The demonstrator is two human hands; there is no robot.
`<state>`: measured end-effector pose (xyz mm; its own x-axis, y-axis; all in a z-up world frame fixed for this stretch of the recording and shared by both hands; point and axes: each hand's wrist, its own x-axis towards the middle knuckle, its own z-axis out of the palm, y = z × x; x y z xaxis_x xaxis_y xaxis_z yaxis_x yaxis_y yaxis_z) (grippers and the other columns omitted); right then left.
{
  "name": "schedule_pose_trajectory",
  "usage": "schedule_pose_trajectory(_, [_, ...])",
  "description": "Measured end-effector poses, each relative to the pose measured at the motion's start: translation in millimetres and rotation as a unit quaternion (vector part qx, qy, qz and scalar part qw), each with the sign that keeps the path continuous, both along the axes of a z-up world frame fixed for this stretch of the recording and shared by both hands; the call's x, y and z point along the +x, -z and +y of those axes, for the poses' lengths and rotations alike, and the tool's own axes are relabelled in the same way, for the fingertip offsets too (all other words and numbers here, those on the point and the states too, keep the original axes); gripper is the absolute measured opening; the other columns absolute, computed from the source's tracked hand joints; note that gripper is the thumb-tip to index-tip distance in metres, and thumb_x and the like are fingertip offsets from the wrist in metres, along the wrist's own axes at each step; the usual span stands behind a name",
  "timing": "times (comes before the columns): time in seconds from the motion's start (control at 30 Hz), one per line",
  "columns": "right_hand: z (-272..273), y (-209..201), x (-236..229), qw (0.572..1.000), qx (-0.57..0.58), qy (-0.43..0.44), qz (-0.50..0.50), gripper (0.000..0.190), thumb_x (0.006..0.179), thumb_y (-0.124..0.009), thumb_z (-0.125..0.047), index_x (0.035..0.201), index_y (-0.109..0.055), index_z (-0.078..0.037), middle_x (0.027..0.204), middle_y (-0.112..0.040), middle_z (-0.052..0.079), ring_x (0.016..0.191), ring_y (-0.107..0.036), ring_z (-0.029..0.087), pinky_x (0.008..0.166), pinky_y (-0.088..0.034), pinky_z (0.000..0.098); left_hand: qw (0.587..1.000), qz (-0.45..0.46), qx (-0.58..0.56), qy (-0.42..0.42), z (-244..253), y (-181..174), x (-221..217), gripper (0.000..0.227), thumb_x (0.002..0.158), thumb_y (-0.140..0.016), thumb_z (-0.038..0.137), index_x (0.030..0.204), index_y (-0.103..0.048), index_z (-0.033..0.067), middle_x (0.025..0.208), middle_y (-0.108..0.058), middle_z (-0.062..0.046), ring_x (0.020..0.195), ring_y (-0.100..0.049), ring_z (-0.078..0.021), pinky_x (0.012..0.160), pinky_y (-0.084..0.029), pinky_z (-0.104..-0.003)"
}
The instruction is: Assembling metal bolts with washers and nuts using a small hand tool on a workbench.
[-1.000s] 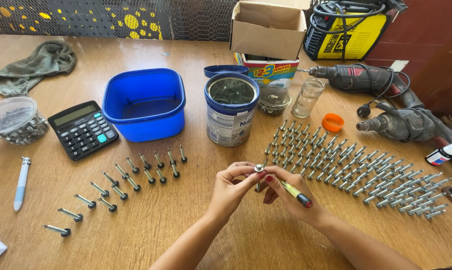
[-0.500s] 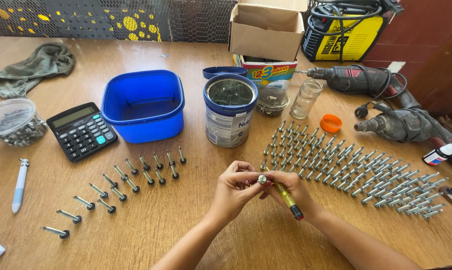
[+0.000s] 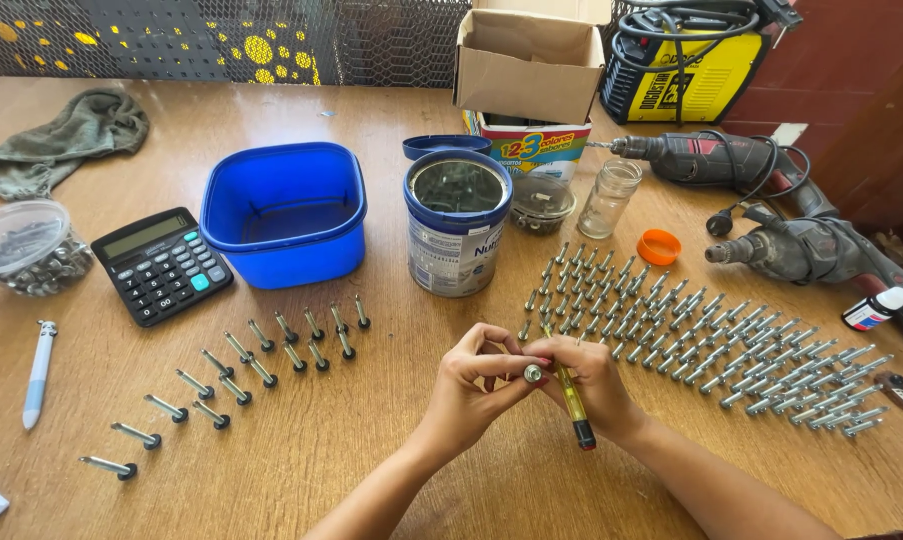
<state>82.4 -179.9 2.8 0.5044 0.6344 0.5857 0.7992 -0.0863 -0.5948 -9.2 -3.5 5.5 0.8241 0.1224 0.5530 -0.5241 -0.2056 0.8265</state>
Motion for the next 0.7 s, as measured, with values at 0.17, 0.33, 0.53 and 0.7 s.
schedule_pose_trajectory(0.17, [0,3,-7,1.000,0.023,-0.014,-0.006,0.024,0.081,-0.082,-0.005,0.103,-0.073,-0.005,0.094,-0.079,0.009,0.080,-0.080,0.016,0.071,-0.068,0.0250,0.988,0.064,-0.138,0.031,0,3,4,0.017,0.085,-0.085,0.013,0.102,-0.084,0.0146,0.100,-0.062,-0.001,0.076,-0.053,-0.0053,0.063,-0.043,-0.019])
schedule_pose_trajectory(0.33, [3,-5,-11,0.999,0.049,0.010,-0.019,0.024,0.081,-0.081,-0.004,0.104,-0.074,-0.007,0.097,-0.078,0.009,0.060,-0.078,0.011,0.057,-0.067,0.0202,0.973,0.070,-0.214,0.049,3,-5,4,0.018,0.086,-0.083,0.010,0.103,-0.084,0.0098,0.099,-0.064,-0.004,0.080,-0.054,-0.0080,0.068,-0.049,-0.019])
schedule_pose_trajectory(0.53, [15,-46,27,0.996,0.086,0.017,-0.008,0.017,0.092,-0.072,-0.001,0.109,-0.071,-0.002,0.093,-0.079,0.012,0.061,-0.080,0.015,0.053,-0.069,0.0157,0.990,0.079,-0.099,-0.055,5,-14,0,0.034,0.081,-0.087,0.015,0.114,-0.078,0.0119,0.102,-0.065,-0.003,0.067,-0.056,-0.0028,0.059,-0.048,-0.015])
schedule_pose_trajectory(0.7, [59,-125,70,0.985,-0.019,0.090,-0.148,0.007,0.093,-0.078,-0.006,0.100,-0.076,-0.005,0.081,-0.078,0.008,0.062,-0.074,0.012,0.058,-0.060,0.0184,0.917,-0.140,0.364,-0.089,-4,5,-1,0.015,0.096,-0.073,0.008,0.108,-0.070,-0.0001,0.096,-0.066,-0.015,0.067,-0.064,-0.0224,0.056,-0.057,-0.039])
